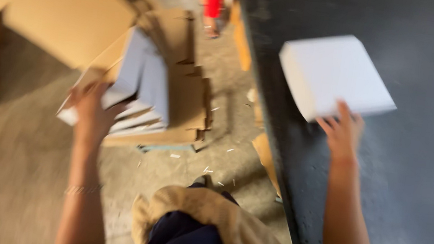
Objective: The person wipes the surface of white circular LED light fixtures with a cloth, then places each fixture into a clear plastic bag and seals it. The person also places the bagged fixtures into white cardboard boxes and closes them.
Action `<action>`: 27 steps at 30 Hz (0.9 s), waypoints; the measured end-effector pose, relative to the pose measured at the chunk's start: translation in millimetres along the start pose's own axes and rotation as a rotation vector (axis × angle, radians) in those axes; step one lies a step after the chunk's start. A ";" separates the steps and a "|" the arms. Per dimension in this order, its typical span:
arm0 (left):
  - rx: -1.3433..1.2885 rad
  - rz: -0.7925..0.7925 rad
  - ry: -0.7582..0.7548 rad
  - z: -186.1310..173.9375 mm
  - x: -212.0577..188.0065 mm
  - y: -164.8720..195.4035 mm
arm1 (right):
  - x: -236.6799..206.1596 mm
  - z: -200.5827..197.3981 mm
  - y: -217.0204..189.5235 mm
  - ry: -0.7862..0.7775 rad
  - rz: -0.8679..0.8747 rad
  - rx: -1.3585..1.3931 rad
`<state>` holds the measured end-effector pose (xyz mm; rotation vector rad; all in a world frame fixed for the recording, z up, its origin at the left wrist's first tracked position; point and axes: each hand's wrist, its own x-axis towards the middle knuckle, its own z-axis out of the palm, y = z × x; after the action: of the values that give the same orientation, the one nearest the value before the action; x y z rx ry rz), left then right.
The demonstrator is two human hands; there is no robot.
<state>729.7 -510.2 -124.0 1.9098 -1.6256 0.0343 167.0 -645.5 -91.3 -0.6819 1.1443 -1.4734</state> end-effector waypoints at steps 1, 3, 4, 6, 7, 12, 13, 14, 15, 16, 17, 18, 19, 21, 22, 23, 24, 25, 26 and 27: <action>-0.008 -0.006 0.010 1.1 0.4 -6.8 | 20.4 14.5 -4.2 -0.025 0.032 0.055; 0.045 -0.002 0.012 -1.0 -7.0 -15.3 | 46.2 40.1 -14.9 -0.061 0.032 0.085; 0.065 0.044 0.011 -5.0 -10.6 -18.4 | 53.4 47.9 -23.3 0.038 0.060 -0.092; 0.047 0.040 0.024 -12.6 -14.3 -18.6 | 58.6 61.5 -25.9 0.218 -0.004 -0.372; 0.013 -0.013 0.028 -20.6 -16.9 -18.3 | 57.3 64.9 -24.1 0.302 -0.095 -0.484; -0.012 0.293 0.094 -34.4 -2.9 -3.4 | -7.2 31.2 15.0 -0.005 -0.185 -0.543; -0.032 0.337 0.101 -27.4 4.5 4.5 | -27.5 20.2 23.5 -0.075 -0.172 -0.449; -0.055 0.389 0.104 -14.7 10.7 16.8 | -52.0 4.6 29.0 -0.128 -0.209 -0.517; -0.081 0.447 0.097 -4.8 16.4 30.1 | -78.3 -10.2 33.1 -0.173 -0.241 -0.585; -0.115 0.511 0.083 11.1 19.2 49.4 | -103.8 -24.8 34.5 -0.170 -0.153 -0.660; -0.161 0.583 0.060 30.6 21.8 73.6 | -128.6 -38.2 34.4 -0.161 -0.062 -0.728; -0.211 0.662 0.025 52.1 20.4 104.6 | -155.5 -53.3 32.5 -0.150 -0.045 -0.712; -0.271 0.748 -0.017 60.0 19.1 131.5 | -182.0 -69.6 28.9 -0.131 -0.028 -0.694; -0.408 0.926 -0.131 79.9 7.5 197.7 | -232.5 -106.5 17.8 0.005 -0.075 -0.638; -0.478 1.017 -0.195 92.0 -6.9 235.5 | -261.2 -127.6 11.9 0.071 -0.099 -0.612; -0.539 1.096 -0.271 99.8 -23.0 271.6 | -289.8 -150.4 4.6 0.212 -0.126 -0.635; -0.603 1.182 -0.343 104.2 -42.2 305.6 | -316.4 -172.7 -3.0 0.346 -0.151 -0.660; -0.660 1.261 -0.411 108.5 -65.3 339.9 | -342.6 -194.3 -10.3 0.470 -0.171 -0.686; -0.711 1.329 -0.478 105.9 -88.0 367.2 | -370.5 -214.7 -18.1 0.630 -0.211 -0.703; -0.745 1.370 -0.533 102.5 -114.0 393.7 | -398.3 -236.7 -27.9 0.778 -0.255 -0.720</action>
<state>310.7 -476.0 -81.3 0.0413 -2.4929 -0.4719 41.3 -198.8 -85.5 -0.7668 2.3239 -1.5789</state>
